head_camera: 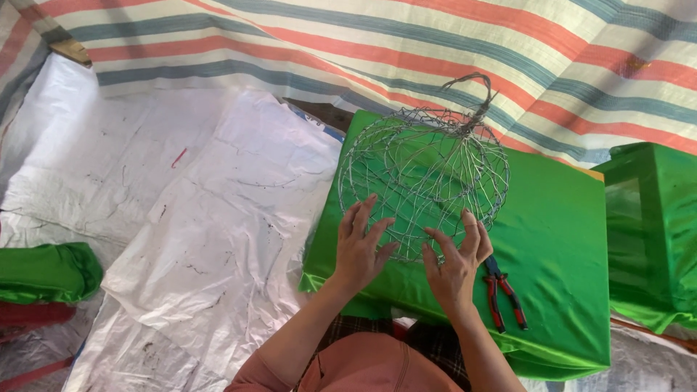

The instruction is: The person shapes a wire mesh basket by hand, bending and twisting the wire frame to form a rounded structure. They use pliers to tighten and secure wire connections at various points on the basket.

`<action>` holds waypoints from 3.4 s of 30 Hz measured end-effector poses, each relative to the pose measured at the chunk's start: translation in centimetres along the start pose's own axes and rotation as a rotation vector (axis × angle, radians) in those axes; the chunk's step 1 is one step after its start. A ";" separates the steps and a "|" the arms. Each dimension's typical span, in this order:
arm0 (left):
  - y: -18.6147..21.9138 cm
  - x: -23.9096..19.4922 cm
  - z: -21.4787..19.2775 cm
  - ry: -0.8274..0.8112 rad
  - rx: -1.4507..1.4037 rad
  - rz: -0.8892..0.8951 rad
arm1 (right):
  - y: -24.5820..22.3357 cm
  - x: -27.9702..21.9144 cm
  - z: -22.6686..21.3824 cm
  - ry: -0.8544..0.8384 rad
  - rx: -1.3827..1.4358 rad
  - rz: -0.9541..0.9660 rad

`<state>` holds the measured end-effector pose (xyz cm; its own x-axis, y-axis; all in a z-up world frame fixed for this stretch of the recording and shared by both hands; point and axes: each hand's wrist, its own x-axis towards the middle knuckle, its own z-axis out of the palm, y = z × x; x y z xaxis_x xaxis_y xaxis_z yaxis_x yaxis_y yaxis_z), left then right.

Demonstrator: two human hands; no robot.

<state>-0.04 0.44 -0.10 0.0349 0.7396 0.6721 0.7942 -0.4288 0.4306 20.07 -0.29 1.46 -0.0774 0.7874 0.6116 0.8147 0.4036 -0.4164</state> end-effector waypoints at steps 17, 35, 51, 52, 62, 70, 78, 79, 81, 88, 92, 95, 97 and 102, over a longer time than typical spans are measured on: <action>0.1 0.0 0.2 0.034 0.001 0.012 | 0.3 -0.1 0.2 0.007 0.008 -0.015; 0.0 -0.3 0.3 -0.017 0.001 0.056 | 1.0 -3.9 0.5 0.033 0.101 0.077; 1.0 -3.4 -0.8 0.137 -0.180 -0.009 | 3.5 0.8 -1.8 0.106 -0.010 -0.043; 0.5 -1.3 -1.4 0.140 -0.182 -0.004 | 4.5 1.6 -2.6 0.112 -0.012 -0.045; 2.6 14.4 1.2 -0.031 -0.031 0.095 | 15.0 -3.5 -5.8 -0.075 -0.039 0.187; 5.7 18.0 4.8 -0.191 0.113 -0.002 | 9.6 -0.7 -5.7 0.033 0.065 0.223; 2.7 17.6 5.7 0.079 -0.222 0.184 | 5.4 5.0 -3.9 0.201 0.172 -0.003; 2.4 18.0 5.7 0.068 -0.220 0.182 | 5.4 5.2 -3.5 0.198 0.176 0.007; 1.9 18.6 5.7 0.034 -0.315 0.265 | 5.4 5.1 -2.9 0.210 0.247 -0.006; 2.0 16.1 4.9 -0.069 -0.172 0.201 | 6.9 3.9 -3.5 0.162 0.364 0.087; 3.6 13.3 4.6 -0.181 -0.012 0.111 | 6.9 3.3 -3.5 0.184 0.333 0.045; 3.6 12.6 4.5 -0.280 0.007 0.072 | 5.9 3.1 -3.6 0.191 0.281 0.004; 3.4 12.6 4.4 -0.290 -0.011 0.070 | 5.6 2.8 -3.5 0.184 0.257 -0.020; 3.4 12.5 4.7 -0.322 0.008 0.076 | 6.4 1.9 -2.4 0.134 0.205 -0.035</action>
<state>5.97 10.65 6.96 0.2832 0.8325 0.4762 0.7869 -0.4856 0.3809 26.50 2.69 1.57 -0.0157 0.7080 0.7060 0.6782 0.5264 -0.5128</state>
